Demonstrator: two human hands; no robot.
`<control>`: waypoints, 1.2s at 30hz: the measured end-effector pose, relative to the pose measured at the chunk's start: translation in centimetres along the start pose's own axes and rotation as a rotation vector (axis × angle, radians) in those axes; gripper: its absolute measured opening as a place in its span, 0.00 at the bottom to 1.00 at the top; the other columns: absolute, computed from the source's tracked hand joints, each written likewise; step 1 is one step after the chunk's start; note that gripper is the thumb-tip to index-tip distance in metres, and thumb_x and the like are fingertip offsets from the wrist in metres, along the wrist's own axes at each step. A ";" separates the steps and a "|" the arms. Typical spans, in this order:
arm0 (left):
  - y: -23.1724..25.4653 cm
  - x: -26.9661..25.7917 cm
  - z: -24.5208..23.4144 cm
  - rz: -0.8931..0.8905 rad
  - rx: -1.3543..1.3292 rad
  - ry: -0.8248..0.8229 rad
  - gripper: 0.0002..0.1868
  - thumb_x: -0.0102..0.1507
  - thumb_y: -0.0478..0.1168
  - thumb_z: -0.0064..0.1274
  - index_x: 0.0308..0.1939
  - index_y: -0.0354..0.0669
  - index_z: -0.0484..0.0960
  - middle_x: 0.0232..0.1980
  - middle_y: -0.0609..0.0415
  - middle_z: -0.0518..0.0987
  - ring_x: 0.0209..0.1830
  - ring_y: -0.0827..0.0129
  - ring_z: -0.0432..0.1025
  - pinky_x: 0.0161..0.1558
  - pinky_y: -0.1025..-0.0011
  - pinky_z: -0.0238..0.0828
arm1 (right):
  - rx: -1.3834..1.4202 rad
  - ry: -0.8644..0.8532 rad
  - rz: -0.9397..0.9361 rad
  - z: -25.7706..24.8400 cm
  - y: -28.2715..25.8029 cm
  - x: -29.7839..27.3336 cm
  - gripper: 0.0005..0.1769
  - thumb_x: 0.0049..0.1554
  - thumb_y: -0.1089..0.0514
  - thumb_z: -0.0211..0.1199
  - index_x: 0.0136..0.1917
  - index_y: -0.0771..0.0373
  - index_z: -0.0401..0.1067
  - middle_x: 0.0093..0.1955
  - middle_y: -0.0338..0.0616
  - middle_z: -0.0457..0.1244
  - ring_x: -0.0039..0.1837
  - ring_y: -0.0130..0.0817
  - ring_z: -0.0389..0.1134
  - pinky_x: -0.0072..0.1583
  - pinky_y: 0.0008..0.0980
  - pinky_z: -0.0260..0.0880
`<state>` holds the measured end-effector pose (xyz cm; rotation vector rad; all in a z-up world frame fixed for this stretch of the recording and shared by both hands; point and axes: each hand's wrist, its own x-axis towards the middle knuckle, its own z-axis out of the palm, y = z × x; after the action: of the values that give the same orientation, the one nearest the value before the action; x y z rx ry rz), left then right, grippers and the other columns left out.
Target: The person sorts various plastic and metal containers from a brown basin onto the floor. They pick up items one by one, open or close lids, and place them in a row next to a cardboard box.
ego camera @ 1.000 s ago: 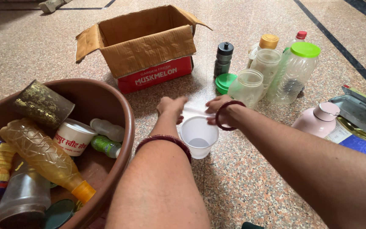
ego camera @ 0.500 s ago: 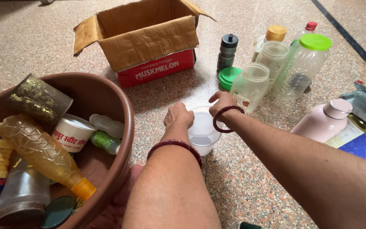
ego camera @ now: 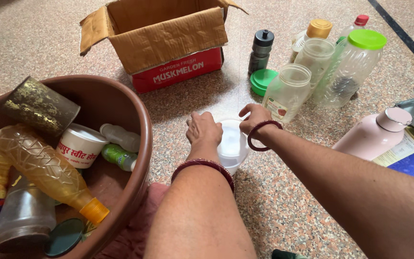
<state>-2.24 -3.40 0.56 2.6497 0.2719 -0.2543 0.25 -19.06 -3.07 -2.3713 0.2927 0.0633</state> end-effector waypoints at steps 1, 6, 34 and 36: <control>-0.1 0.0 0.0 -0.009 -0.007 -0.001 0.21 0.66 0.50 0.56 0.60 0.44 0.79 0.69 0.47 0.67 0.69 0.57 0.65 0.65 0.59 0.68 | -0.003 -0.005 0.007 0.0 -0.1 -0.1 0.22 0.46 0.69 0.64 0.55 0.60 0.78 0.50 0.52 0.73 0.57 0.43 0.74 0.63 0.37 0.72; -0.8 0.5 0.1 -0.052 -0.049 -0.044 0.24 0.66 0.52 0.57 0.61 0.44 0.79 0.67 0.46 0.72 0.69 0.56 0.68 0.67 0.59 0.68 | -0.026 -0.022 0.039 0.1 -1.1 -0.6 0.22 0.47 0.67 0.66 0.56 0.59 0.79 0.51 0.53 0.72 0.57 0.44 0.74 0.63 0.37 0.72; -1.3 1.7 -0.7 -0.283 -0.293 -0.110 0.23 0.66 0.34 0.54 0.66 0.44 0.75 0.69 0.44 0.74 0.69 0.53 0.71 0.67 0.59 0.71 | -0.404 -0.319 -0.210 0.9 0.2 -0.6 0.63 0.36 0.30 0.77 0.77 0.52 0.57 0.70 0.59 0.60 0.71 0.55 0.63 0.71 0.46 0.65; -1.3 1.8 -0.7 -0.288 -0.298 -0.116 0.23 0.65 0.35 0.55 0.65 0.44 0.76 0.69 0.44 0.74 0.70 0.53 0.70 0.67 0.59 0.70 | -0.397 -0.350 -0.189 1.4 -0.3 -1.6 0.74 0.30 0.27 0.77 0.82 0.47 0.48 0.74 0.61 0.54 0.75 0.58 0.59 0.73 0.47 0.62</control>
<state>-0.70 -1.71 0.23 2.2878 0.6051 -0.4236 -1.21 -17.61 -3.70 -2.7065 -0.1260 0.4798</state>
